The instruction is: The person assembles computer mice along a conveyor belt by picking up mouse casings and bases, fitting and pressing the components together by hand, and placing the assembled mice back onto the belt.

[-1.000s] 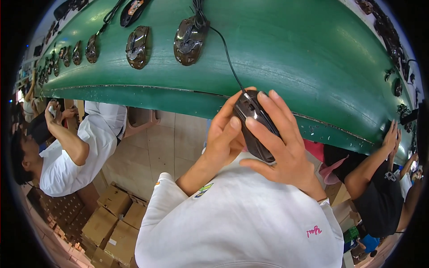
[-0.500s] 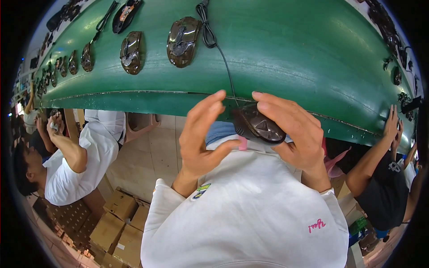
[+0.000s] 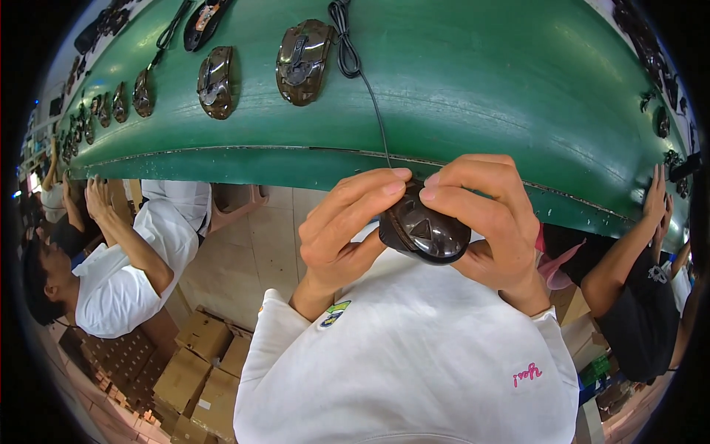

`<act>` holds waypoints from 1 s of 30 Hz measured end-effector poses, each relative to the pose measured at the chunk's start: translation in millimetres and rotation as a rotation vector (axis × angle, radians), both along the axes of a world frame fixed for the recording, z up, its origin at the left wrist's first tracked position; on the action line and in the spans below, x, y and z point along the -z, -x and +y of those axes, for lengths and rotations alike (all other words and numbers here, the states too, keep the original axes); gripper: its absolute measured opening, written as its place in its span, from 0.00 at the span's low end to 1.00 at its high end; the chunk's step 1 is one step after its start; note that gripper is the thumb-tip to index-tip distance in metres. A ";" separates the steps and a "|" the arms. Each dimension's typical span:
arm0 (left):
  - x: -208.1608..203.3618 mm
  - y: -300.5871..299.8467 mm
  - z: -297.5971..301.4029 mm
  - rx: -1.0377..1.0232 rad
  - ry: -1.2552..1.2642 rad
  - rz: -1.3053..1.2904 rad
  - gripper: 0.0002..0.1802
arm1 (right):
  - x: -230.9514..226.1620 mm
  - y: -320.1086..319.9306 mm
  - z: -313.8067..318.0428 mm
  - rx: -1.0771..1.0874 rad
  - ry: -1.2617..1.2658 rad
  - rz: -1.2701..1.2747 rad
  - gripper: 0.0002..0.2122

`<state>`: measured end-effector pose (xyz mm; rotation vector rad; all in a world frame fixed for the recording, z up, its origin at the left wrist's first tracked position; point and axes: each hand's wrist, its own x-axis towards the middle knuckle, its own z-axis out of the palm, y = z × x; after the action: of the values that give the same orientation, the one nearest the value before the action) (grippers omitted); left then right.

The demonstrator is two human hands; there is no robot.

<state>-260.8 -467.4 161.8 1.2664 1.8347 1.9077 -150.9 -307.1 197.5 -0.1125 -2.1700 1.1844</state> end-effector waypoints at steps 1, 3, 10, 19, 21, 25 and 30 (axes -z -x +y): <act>0.2 0.5 -0.1 0.002 0.007 0.005 0.26 | -1.2 0.1 0.3 0.001 -0.006 -0.014 0.22; 0.7 1.6 -0.3 0.005 0.020 0.013 0.25 | -3.7 0.3 0.8 0.002 -0.018 -0.041 0.21; -3.4 3.1 0.6 -0.001 0.014 0.009 0.24 | -2.5 1.0 0.9 0.002 -0.054 -0.003 0.18; -2.9 10.5 -1.9 0.012 -0.021 0.089 0.21 | -7.0 6.7 0.4 -0.041 -0.024 -0.019 0.13; -3.9 11.1 -1.0 0.008 -0.022 0.104 0.21 | -7.0 8.1 -0.2 -0.036 -0.018 -0.015 0.13; -5.6 11.6 0.6 -0.005 -0.024 0.148 0.21 | -5.8 9.3 -2.3 -0.021 0.004 -0.002 0.13; -3.0 10.7 1.7 -0.023 -0.001 0.187 0.21 | -3.1 3.4 2.6 -0.059 -0.049 -0.037 0.15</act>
<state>-271.5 -465.8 164.8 1.4747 1.9436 1.8581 -154.3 -304.5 200.7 -0.0499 -2.2471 1.1700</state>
